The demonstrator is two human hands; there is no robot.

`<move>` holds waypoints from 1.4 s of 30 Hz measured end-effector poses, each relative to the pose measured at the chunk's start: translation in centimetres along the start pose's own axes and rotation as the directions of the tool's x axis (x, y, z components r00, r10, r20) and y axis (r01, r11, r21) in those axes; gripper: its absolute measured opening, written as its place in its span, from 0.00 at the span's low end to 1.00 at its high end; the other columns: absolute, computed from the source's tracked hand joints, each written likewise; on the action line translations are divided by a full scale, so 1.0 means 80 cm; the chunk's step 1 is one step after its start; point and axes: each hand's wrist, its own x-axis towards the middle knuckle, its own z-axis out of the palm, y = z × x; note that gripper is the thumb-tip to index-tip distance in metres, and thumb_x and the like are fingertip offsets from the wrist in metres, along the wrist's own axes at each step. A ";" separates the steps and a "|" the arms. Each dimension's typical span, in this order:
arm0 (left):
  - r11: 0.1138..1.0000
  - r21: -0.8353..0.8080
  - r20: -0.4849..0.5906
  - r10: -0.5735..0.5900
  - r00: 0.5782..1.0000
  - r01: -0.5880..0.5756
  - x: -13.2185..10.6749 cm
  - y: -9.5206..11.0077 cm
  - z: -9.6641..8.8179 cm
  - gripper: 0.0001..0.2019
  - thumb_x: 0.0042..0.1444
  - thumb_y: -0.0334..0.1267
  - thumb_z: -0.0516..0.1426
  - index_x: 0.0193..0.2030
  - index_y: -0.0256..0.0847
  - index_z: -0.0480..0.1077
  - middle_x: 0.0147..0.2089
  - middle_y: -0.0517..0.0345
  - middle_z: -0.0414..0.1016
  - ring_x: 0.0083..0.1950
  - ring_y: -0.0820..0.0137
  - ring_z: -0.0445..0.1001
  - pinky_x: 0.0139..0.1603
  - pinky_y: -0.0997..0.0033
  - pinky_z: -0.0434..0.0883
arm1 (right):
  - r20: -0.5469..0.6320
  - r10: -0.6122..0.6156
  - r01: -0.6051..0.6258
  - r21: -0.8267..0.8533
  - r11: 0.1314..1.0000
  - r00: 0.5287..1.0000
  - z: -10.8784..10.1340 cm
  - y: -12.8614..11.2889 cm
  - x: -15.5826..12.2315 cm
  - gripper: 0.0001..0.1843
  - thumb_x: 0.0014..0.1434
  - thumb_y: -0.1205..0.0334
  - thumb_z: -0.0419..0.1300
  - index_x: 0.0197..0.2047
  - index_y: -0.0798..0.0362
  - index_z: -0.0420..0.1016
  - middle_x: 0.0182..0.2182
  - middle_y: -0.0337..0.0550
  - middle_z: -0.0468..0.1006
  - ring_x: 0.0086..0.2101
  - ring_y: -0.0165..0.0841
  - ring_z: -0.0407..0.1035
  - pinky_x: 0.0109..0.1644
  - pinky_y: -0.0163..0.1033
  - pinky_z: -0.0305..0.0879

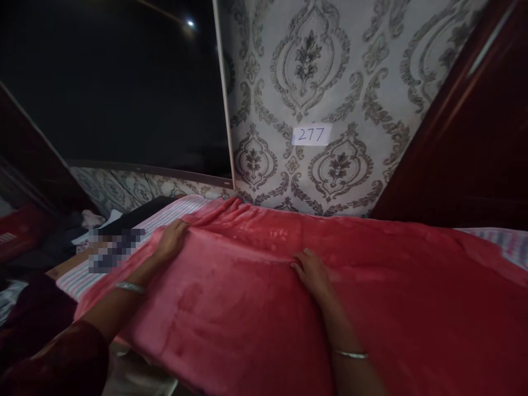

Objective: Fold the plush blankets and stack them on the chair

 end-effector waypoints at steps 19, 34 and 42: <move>0.995 0.080 -0.032 0.059 0.998 -0.057 -0.025 0.039 -0.125 0.14 0.65 0.42 0.42 0.41 0.43 0.67 0.41 0.47 0.78 0.42 0.58 0.78 0.41 0.63 0.69 | -0.458 -0.237 0.115 -0.279 0.953 0.857 -0.084 -0.021 -0.012 0.22 0.72 0.49 0.43 0.41 0.50 0.73 0.36 0.49 0.78 0.39 0.40 0.73 0.45 0.43 0.69; 0.989 0.127 -0.007 0.081 0.997 -0.079 -0.082 0.061 -0.269 0.16 0.61 0.52 0.50 0.42 0.44 0.70 0.35 0.54 0.76 0.40 0.60 0.76 0.41 0.66 0.66 | -0.349 -0.361 0.130 -0.539 0.832 0.865 -0.302 -0.120 -0.074 0.32 0.70 0.38 0.41 0.37 0.52 0.76 0.35 0.50 0.82 0.34 0.38 0.76 0.35 0.38 0.65; 0.991 -0.066 -0.094 -0.123 0.988 0.117 -0.098 0.022 -0.242 0.13 0.58 0.46 0.49 0.37 0.42 0.69 0.35 0.53 0.75 0.38 0.63 0.74 0.40 0.68 0.67 | -0.259 -0.277 0.105 -0.527 0.843 0.925 -0.307 -0.136 -0.096 0.33 0.70 0.39 0.38 0.38 0.53 0.76 0.38 0.52 0.82 0.35 0.38 0.75 0.36 0.38 0.64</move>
